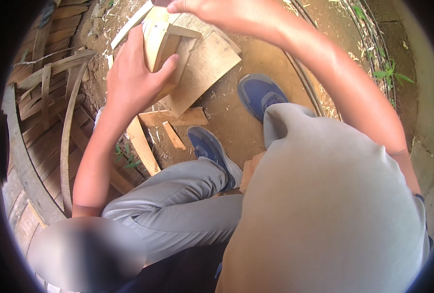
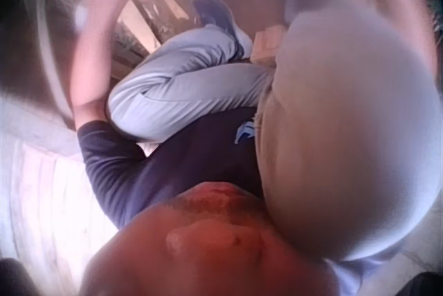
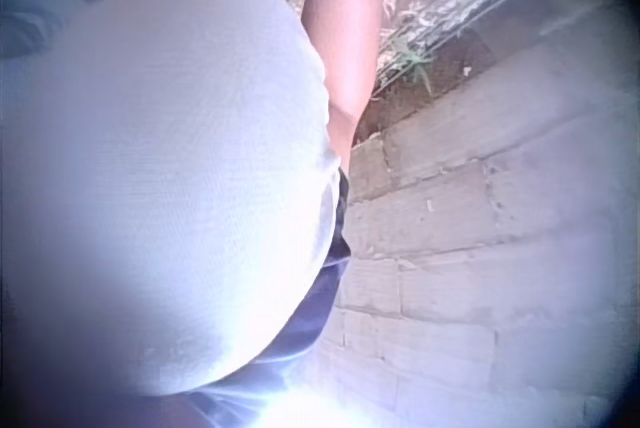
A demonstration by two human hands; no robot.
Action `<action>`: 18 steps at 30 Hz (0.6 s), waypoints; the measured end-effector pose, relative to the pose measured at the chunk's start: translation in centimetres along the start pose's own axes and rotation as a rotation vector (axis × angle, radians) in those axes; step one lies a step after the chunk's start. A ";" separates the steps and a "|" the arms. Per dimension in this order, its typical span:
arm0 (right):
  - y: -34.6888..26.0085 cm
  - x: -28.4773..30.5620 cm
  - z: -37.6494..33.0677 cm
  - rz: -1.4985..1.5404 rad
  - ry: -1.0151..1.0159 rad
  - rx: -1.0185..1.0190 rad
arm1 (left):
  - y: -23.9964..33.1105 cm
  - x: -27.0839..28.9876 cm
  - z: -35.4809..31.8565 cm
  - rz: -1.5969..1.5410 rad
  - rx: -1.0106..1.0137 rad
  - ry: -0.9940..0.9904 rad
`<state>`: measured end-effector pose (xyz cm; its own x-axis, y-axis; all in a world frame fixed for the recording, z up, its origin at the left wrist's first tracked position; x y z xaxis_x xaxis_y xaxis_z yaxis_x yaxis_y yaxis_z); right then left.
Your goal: The person assembles a small wooden frame by hand, fitting four pieces together and adjusting the corners. The person then uses a small sanding block to smooth the edges and corners of the assembled frame.
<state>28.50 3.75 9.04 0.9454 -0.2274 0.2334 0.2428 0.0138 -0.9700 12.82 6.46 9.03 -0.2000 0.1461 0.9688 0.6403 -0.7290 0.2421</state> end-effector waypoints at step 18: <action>1.8 -1.2 -0.7 0.016 -0.056 -0.229 | -3.3 -0.7 -0.2 -0.345 0.211 -0.039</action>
<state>27.63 3.39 7.01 0.9608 -0.1743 0.2154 0.1784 -0.2056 -0.9622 10.72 8.59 7.56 -0.4046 0.3862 0.8289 0.6795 -0.4797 0.5552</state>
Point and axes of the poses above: each hand's wrist, its own z-axis towards the middle knuckle, its own x-axis out of the back of the hand, y = z × x, the point moved 10 cm from there along z, towards the middle knuckle, and after that the axes turned 6 degrees about y, right-handed, at the moved point
